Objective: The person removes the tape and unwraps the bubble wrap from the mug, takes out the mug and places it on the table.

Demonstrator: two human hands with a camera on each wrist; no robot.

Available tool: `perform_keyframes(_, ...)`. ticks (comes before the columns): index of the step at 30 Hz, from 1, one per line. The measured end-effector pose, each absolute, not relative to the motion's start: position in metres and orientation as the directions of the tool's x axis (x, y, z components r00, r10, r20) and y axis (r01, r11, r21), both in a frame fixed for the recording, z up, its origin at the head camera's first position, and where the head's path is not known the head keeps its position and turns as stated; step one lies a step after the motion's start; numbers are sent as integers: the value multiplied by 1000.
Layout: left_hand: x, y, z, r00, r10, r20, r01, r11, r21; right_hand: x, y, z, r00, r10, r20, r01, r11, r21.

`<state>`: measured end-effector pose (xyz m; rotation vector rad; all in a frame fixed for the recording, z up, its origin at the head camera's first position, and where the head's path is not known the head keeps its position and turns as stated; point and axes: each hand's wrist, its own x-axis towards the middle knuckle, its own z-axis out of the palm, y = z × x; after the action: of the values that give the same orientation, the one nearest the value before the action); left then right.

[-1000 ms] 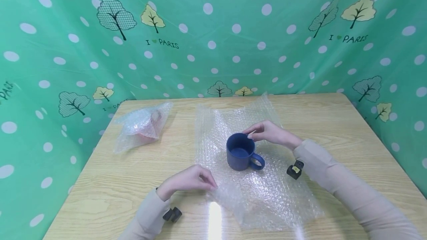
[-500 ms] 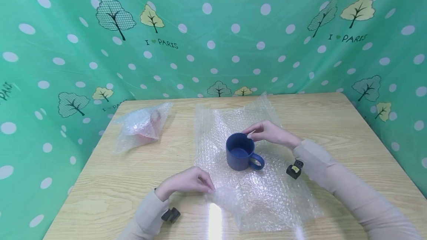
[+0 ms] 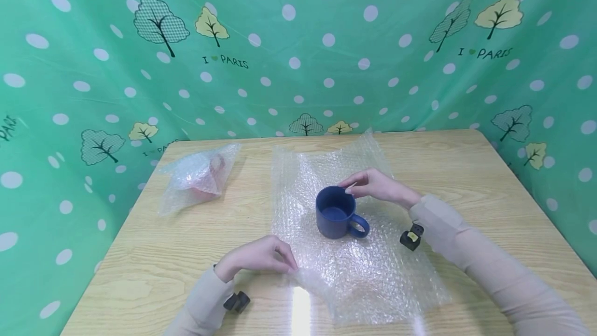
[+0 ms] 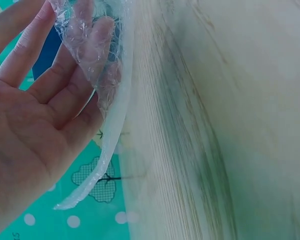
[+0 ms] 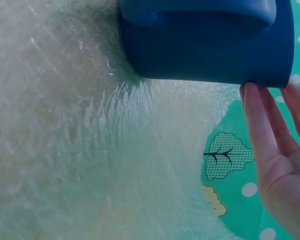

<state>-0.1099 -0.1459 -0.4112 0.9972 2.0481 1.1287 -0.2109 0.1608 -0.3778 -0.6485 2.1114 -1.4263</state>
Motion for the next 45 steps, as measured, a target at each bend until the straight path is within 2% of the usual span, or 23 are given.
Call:
perform_keyframes(12, -110, -149, -412, -516, 847, -124, 347, 339, 874, -208, 161, -380, -766, -630, -130, -116, 334, -935)
perform_keyframes(20, -112, -152, -407, -536, 831, -150, 337, 374, 864, -205, 161, -379, -786, -607, -119, -131, 351, -927)
perform_keyframes(27, -116, -153, -400, -529, 840, -119, 341, 338, 877, -201, 161, -377, -796, -592, -126, -104, 339, -935)
perform_keyframes(32, -121, -153, -397, -577, 813, -78, 325, 317, 891, -196, 163, -372, -805, -584, -105, -115, 327, -938)
perform_keyframes(38, -127, -150, -388, -670, 736, -94, 295, 380, 877, -187, 166, -367, -818, -566, -105, -107, 329, -938)
perform_keyframes(45, -136, -143, -374, -702, 708, -80, 321, 414, 851, -174, 169, -365, -859, -506, -80, -106, 329, -938)
